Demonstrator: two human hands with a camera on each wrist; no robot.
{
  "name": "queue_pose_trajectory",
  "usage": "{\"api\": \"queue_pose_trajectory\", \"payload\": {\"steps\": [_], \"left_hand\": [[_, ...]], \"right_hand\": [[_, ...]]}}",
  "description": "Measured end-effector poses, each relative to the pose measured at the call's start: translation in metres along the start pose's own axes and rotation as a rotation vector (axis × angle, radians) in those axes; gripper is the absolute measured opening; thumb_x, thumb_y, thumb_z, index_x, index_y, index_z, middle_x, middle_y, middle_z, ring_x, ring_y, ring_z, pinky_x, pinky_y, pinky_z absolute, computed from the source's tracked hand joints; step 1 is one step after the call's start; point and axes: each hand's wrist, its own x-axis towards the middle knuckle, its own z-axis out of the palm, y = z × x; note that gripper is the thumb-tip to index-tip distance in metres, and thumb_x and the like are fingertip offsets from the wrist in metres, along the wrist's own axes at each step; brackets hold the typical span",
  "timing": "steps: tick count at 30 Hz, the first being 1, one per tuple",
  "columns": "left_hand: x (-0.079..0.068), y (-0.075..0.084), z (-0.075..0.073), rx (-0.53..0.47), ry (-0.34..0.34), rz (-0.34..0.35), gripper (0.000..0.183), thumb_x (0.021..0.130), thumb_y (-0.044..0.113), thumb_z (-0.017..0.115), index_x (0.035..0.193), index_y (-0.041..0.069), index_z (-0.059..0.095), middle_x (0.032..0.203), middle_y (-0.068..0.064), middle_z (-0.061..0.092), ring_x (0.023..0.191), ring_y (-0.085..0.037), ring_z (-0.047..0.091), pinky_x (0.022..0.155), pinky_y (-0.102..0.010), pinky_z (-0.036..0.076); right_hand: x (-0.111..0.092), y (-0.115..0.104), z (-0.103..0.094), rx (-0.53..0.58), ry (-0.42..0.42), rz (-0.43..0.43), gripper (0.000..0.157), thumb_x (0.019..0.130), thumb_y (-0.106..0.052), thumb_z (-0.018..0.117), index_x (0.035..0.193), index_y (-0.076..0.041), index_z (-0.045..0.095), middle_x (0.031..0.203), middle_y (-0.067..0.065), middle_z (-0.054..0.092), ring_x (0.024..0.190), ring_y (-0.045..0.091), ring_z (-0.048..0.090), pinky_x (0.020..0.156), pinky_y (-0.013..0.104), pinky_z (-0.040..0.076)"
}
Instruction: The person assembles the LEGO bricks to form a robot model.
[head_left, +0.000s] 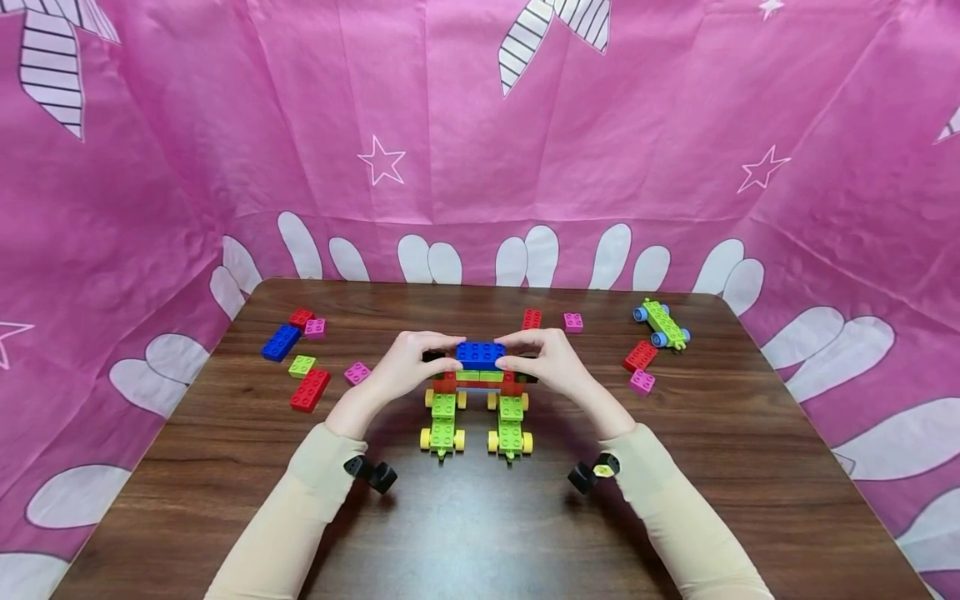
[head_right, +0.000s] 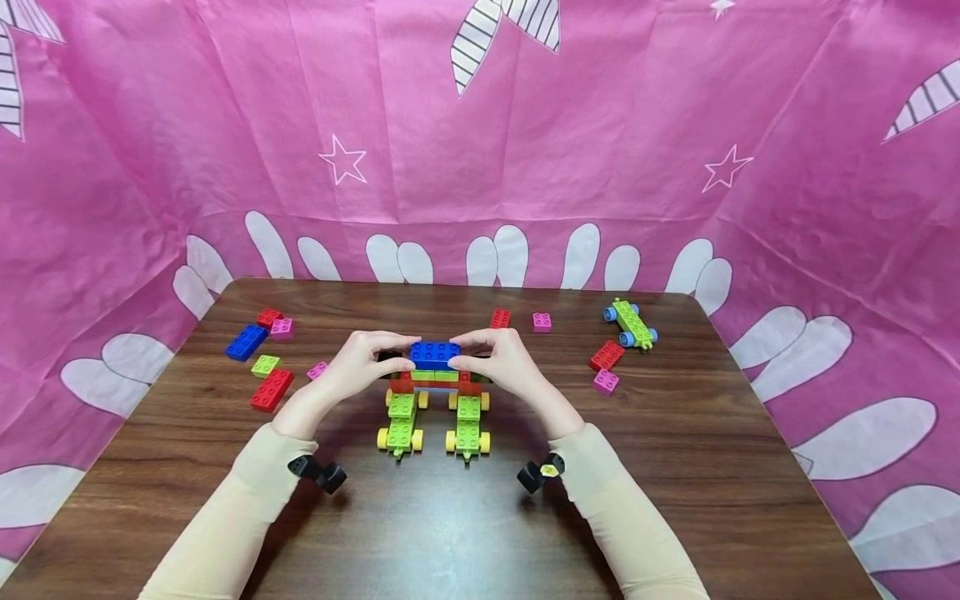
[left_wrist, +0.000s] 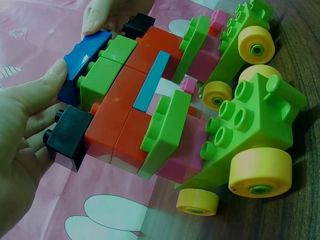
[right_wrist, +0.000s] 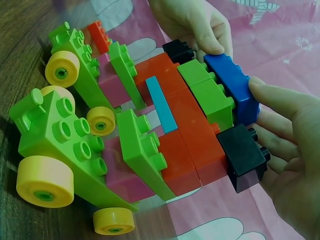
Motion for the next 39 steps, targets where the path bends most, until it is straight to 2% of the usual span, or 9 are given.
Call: {"api": "queue_pose_trajectory", "payload": {"steps": [11,17,22,29,39], "left_hand": [[-0.001,-0.0029,0.0008,-0.009,0.004,0.036,0.039,0.086,0.017,0.072,0.121,0.001,0.066,0.117,-0.015,0.068,0.109,-0.029,0.065,0.093,-0.044,0.051],[-0.0006,-0.0046,0.0005,-0.008,0.004,0.055,0.039,0.085,0.016,0.072,0.12,0.001,0.067,0.116,-0.014,0.069,0.108,-0.027,0.065,0.092,-0.042,0.052],[0.0005,-0.0049,-0.0004,-0.006,-0.004,0.054,0.039,0.085,0.016,0.073,0.119,-0.002,0.066,0.115,-0.015,0.069,0.108,-0.028,0.065,0.092,-0.043,0.052],[0.0007,-0.0029,-0.003,0.031,-0.018,0.062,0.038,0.085,0.016,0.073,0.12,0.0,0.067,0.116,-0.014,0.069,0.108,-0.026,0.065,0.091,-0.041,0.053],[0.0015,-0.0051,-0.0035,0.007,-0.035,0.069,0.038,0.085,0.015,0.074,0.119,0.0,0.067,0.113,-0.014,0.07,0.103,-0.031,0.066,0.088,-0.041,0.054]], "right_hand": [[-0.0007,0.0015,0.0005,0.009,0.004,-0.01,0.035,0.082,-0.024,0.078,0.11,-0.003,0.072,0.1,0.013,0.073,0.084,0.018,0.069,0.071,0.03,0.059],[0.0002,0.0007,0.0005,0.032,-0.001,0.035,0.034,0.081,-0.018,0.078,0.11,-0.002,0.072,0.1,0.014,0.072,0.085,0.021,0.069,0.072,0.03,0.058],[0.0016,0.0,0.0015,0.009,-0.002,0.066,0.033,0.082,-0.013,0.077,0.111,0.0,0.071,0.102,0.016,0.072,0.087,0.024,0.068,0.072,0.027,0.057],[0.0022,-0.0013,0.0014,-0.021,-0.024,0.078,0.032,0.083,-0.005,0.074,0.113,0.006,0.068,0.101,0.02,0.071,0.086,0.027,0.067,0.07,0.026,0.057],[0.0017,-0.0005,-0.0007,0.035,-0.049,0.067,0.033,0.082,-0.018,0.077,0.11,-0.002,0.072,0.098,0.015,0.072,0.08,0.021,0.067,0.069,0.029,0.058]]}}
